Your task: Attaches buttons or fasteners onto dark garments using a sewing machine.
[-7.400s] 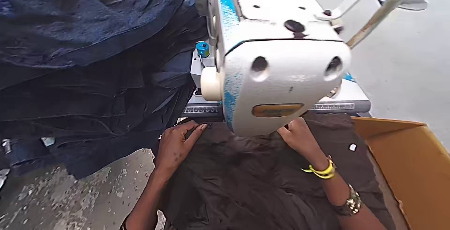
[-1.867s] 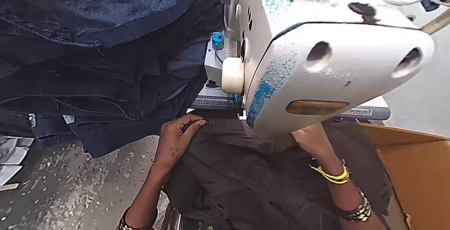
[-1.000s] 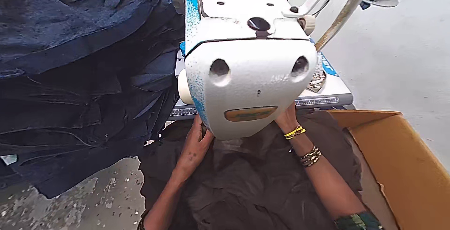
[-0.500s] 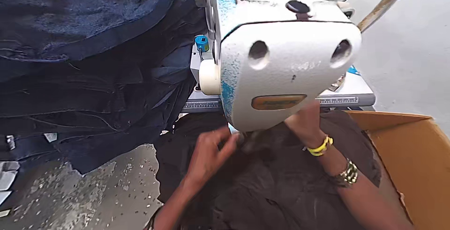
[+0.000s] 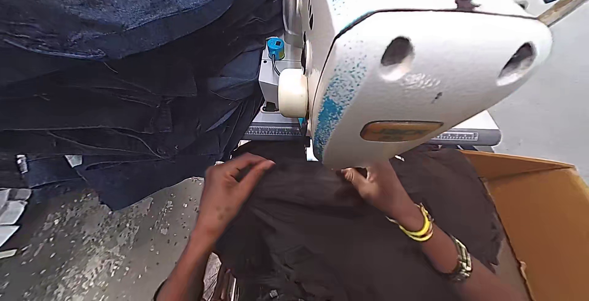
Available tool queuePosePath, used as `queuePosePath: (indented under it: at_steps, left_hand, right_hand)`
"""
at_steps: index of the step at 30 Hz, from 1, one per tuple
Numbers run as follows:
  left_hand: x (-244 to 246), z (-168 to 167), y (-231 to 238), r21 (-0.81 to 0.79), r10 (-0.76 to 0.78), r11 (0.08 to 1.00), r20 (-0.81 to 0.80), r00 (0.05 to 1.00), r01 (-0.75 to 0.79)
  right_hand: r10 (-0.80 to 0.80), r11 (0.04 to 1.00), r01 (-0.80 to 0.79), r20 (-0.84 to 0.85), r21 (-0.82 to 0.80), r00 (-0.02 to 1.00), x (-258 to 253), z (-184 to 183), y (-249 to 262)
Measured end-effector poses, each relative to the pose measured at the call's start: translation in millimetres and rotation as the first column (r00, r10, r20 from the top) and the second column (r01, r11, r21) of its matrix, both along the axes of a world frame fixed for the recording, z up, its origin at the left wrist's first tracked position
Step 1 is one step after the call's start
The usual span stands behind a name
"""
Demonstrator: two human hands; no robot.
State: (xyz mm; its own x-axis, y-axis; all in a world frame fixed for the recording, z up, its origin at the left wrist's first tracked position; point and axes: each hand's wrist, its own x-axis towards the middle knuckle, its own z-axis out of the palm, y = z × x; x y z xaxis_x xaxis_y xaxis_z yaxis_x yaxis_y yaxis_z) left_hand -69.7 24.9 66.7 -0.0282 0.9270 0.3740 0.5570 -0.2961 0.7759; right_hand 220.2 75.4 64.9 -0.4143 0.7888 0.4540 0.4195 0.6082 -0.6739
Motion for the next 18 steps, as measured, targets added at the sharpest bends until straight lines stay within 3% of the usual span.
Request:
queuePosePath:
  at_steps: [2,5,10,15,18]
  left_hand:
    - [-20.3,-13.2,7.8,-0.058,0.135,0.988,-0.096,0.986,-0.141]
    - [-26.5,-27.3,9.4,-0.093,0.184,0.976,-0.135,0.974,-0.197]
    - [-16.0,-26.7,13.0,-0.068,0.176,0.98,-0.123,0.977,-0.185]
    - [-7.8,-26.1,25.4,-0.013,0.18,0.982,-0.252,0.951,-0.189]
    - [2.1,-30.2,27.1,0.025,0.181,0.983,-0.302,0.936,-0.182]
  right_hand:
    - [-0.123,0.987,0.124,0.017,-0.1,0.992,-2.9,-1.1,10.6]
    - [-0.137,0.95,0.138,0.025,-0.282,0.99,-10.4,4.2,18.4]
    - [-0.11,0.946,0.103,-0.007,-0.308,0.994,3.5,9.8,18.6]
    - [-0.212,0.972,0.223,0.128,-0.077,0.969,13.4,-0.1,10.4]
    - [-0.361,0.933,0.346,0.237,0.103,0.902,32.8,-9.7,17.5]
